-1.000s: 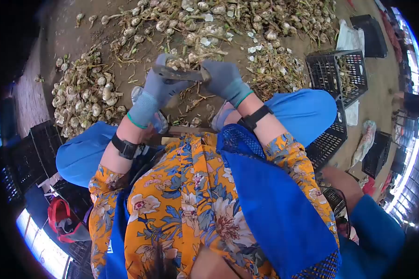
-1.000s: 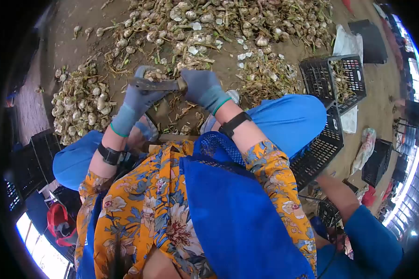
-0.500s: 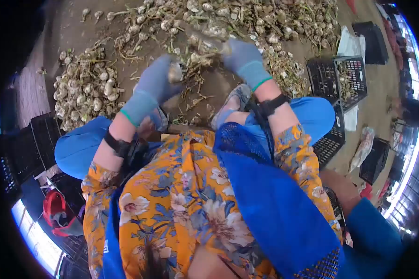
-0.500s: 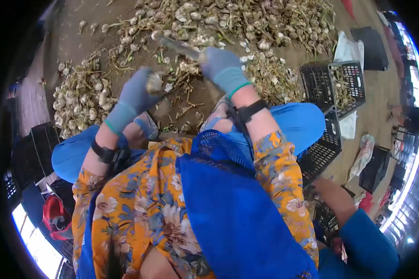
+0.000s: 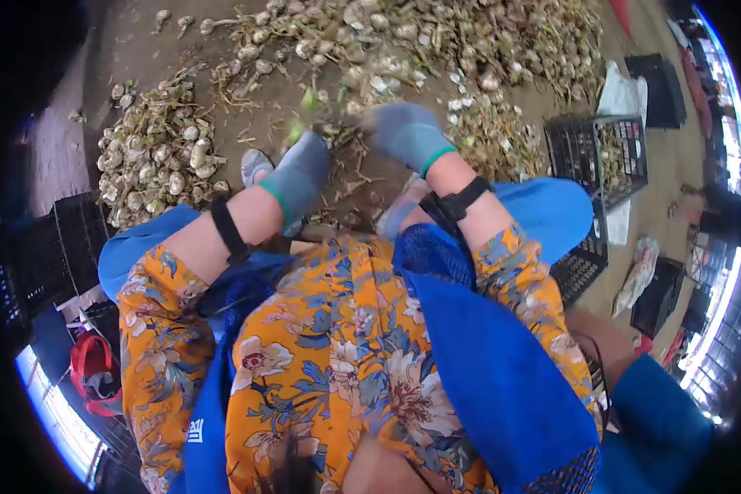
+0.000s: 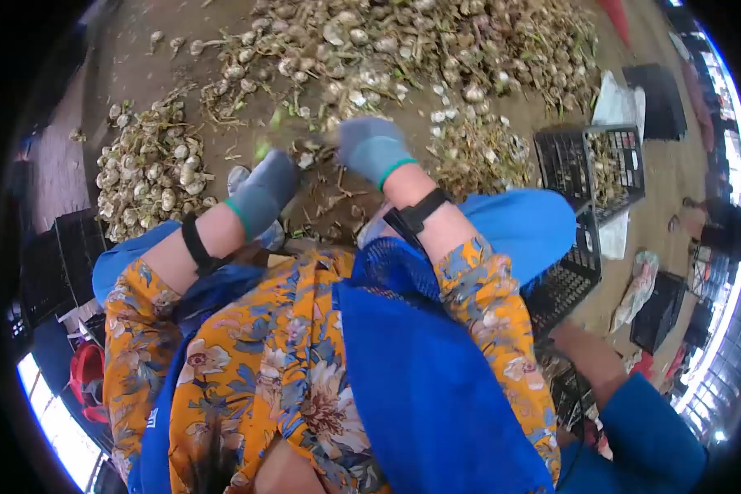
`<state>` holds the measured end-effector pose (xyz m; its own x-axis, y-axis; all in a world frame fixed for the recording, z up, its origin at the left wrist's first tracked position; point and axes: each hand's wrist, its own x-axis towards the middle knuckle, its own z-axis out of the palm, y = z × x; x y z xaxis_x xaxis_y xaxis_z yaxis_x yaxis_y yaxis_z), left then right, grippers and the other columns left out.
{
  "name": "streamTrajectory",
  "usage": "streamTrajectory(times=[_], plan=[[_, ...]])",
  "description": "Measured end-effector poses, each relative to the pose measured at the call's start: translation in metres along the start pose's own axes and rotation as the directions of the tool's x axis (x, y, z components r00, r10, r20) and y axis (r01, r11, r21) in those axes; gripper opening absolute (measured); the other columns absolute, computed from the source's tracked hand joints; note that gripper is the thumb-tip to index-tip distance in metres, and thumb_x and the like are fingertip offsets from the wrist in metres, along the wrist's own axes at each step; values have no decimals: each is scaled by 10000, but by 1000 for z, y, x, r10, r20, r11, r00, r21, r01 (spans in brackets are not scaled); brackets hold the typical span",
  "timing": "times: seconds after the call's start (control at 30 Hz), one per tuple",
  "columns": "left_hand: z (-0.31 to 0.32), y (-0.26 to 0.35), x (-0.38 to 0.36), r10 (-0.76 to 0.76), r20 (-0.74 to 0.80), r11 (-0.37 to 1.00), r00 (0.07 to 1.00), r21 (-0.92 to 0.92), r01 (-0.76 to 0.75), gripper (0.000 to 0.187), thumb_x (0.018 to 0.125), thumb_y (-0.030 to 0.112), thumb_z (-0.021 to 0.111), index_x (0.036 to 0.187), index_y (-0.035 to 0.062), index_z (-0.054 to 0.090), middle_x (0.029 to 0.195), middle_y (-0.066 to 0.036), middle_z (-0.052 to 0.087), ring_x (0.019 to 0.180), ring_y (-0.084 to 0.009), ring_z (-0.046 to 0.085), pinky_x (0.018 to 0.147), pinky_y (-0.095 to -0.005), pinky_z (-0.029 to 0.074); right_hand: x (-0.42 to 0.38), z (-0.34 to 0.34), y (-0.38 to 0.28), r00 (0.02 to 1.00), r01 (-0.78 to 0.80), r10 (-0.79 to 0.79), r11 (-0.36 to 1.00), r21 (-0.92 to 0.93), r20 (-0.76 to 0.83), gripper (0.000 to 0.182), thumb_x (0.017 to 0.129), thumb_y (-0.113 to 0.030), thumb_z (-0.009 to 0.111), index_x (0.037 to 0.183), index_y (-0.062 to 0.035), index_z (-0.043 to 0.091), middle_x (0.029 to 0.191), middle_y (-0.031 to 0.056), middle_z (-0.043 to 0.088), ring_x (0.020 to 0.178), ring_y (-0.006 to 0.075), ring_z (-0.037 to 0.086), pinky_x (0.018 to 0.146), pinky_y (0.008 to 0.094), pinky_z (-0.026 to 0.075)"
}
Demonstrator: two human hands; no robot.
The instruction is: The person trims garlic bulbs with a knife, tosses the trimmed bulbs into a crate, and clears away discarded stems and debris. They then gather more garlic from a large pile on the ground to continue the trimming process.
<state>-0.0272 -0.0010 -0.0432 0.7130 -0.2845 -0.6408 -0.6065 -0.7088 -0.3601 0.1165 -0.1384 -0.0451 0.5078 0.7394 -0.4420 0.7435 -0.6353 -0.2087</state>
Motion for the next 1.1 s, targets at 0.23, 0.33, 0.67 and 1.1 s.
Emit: streamTrajectory(times=[0.23,0.33,0.67,1.1], plan=[[135,-151,-87,-336,567,863,752,-135,488,322,823,335,628,1046,114,696,1030,-90,688,985,-269,642,768,-425,487,-34,-29,59,930,-366,366,931,-9,27,299,849,-313,544,997,-83,666,1023,186,661,962,364,632,840,459,500],[199,-197,-48,-158,517,607,841,-621,495,488,815,390,651,1163,50,622,1074,-141,666,1047,-354,603,880,-439,470,-23,-28,48,963,-268,269,963,-26,21,292,849,-336,546,961,-86,649,989,177,667,943,368,634,823,464,502],[220,-192,144,-695,495,-44,521,-753,656,551,785,414,676,1210,93,539,1198,-171,585,1122,-326,563,919,-425,473,23,-4,25,940,-255,221,961,106,258,272,822,-344,575,962,-110,584,897,182,664,876,359,641,756,477,500],[38,-113,35,-738,-114,-339,665,-789,-512,523,723,173,778,1171,28,551,1126,-86,592,1016,-171,571,905,-317,456,-11,-21,7,971,-20,97,945,328,-218,264,758,-274,662,926,-100,558,824,117,663,792,343,645,690,446,505]])
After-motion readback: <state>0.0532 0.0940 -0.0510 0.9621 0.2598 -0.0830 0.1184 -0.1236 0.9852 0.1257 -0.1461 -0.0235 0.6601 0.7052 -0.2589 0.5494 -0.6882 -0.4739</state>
